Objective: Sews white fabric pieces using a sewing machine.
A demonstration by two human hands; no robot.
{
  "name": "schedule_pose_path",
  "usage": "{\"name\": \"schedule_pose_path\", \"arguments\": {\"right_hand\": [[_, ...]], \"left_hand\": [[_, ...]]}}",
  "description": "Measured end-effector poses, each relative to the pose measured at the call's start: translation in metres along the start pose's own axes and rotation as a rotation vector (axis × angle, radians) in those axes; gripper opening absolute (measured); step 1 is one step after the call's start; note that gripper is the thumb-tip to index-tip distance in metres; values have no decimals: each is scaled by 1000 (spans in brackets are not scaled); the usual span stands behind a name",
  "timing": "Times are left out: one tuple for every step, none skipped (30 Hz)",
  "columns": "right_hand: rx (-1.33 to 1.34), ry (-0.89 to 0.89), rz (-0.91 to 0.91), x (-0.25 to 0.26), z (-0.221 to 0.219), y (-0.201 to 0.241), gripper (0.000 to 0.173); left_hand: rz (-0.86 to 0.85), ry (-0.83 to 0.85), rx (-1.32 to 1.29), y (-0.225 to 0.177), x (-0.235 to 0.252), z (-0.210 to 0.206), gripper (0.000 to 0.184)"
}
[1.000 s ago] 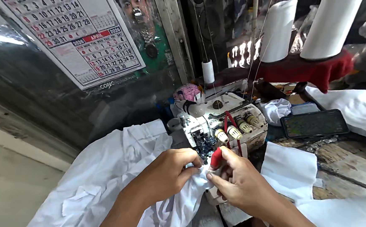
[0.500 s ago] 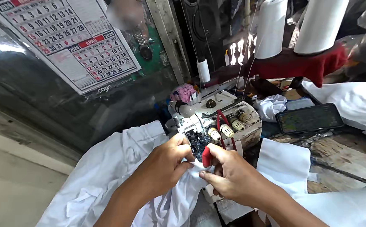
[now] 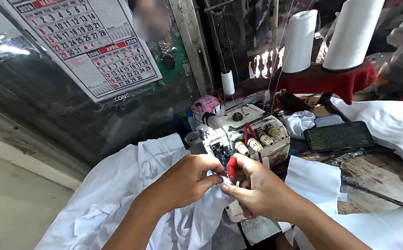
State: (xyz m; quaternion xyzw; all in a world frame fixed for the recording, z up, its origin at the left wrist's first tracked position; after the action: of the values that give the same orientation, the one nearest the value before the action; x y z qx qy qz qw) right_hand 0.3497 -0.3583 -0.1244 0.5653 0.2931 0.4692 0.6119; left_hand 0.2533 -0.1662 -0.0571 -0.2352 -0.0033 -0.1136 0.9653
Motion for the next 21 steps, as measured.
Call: {"name": "schedule_pose_path", "arguments": {"right_hand": [[-51, 7, 3, -2, 1, 0, 22], [-103, 14, -18, -2, 2, -1, 22], [-129, 24, -56, -1, 3, -5, 23], [-118, 22, -82, 2, 3, -8, 24], [-83, 13, -82, 3, 2, -9, 24], [-34, 4, -55, 3, 1, -7, 22], [17, -7, -3, 1, 1, -3, 22], [50, -15, 49, -3, 0, 1, 22], [40, -19, 85, -7, 2, 3, 22], [14, -20, 99, -9, 5, 0, 22], [-13, -19, 100, -10, 8, -5, 23], [-31, -33, 100, -9, 10, -12, 23], [-31, -59, 123, -8, 9, -16, 22], [5, -84, 174, -7, 5, -16, 21], [54, -110, 239, -5, 0, -13, 21], [82, -133, 286, -3, -4, -8, 20], [97, -145, 303, -1, -6, -5, 19], [101, -141, 297, 2, -6, -4, 19], [97, -121, 279, 4, -4, -3, 20], [96, -104, 275, 4, -1, -3, 21], [99, -98, 283, 3, 1, -2, 21]], "left_hand": [[5, -6, -19, 0, -1, 1, 5], [14, -10, -39, 0, -1, 1, 5], [19, -17, -46, 1, -2, -1, 6], [24, -30, -51, 1, -1, -3, 6], [28, -50, -69, 0, 0, -5, 6], [34, -74, -98, -1, 2, -5, 6], [37, -110, -137, -3, 2, -4, 8], [39, -153, -171, -3, 1, -1, 11], [41, -203, -176, -3, -3, 2, 13], [56, -257, -157, -1, -8, 6, 12], [86, -315, -148, 3, -12, 6, 10], [129, -363, -153, 9, -16, 1, 10], [170, -384, -172, 17, -20, -9, 12], [182, -380, -175, 26, -22, -23, 13], [162, -366, -133, 36, -24, -39, 15], [118, -357, -54, 46, -24, -53, 19], [71, -360, 33, 53, -24, -62, 22], [38, -347, 117, 56, -23, -64, 24], [12, -306, 207, 55, -21, -58, 24], [-9, -246, 284, 52, -18, -50, 24], [-28, -178, 344, 49, -15, -41, 22]]}}
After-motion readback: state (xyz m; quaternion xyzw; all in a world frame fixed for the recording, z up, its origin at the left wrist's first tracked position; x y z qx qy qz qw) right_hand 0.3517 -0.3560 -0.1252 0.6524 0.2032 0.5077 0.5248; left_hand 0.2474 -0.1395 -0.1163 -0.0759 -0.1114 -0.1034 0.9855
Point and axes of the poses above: each hand's wrist, its own x-axis towards the middle knuckle, its own z-axis out of the back of the hand, y = z × x, the point moved 1 cm from there along x, towards the middle knuckle, and after that the axes turned 4 degrees about y, right-handed, at the moved point
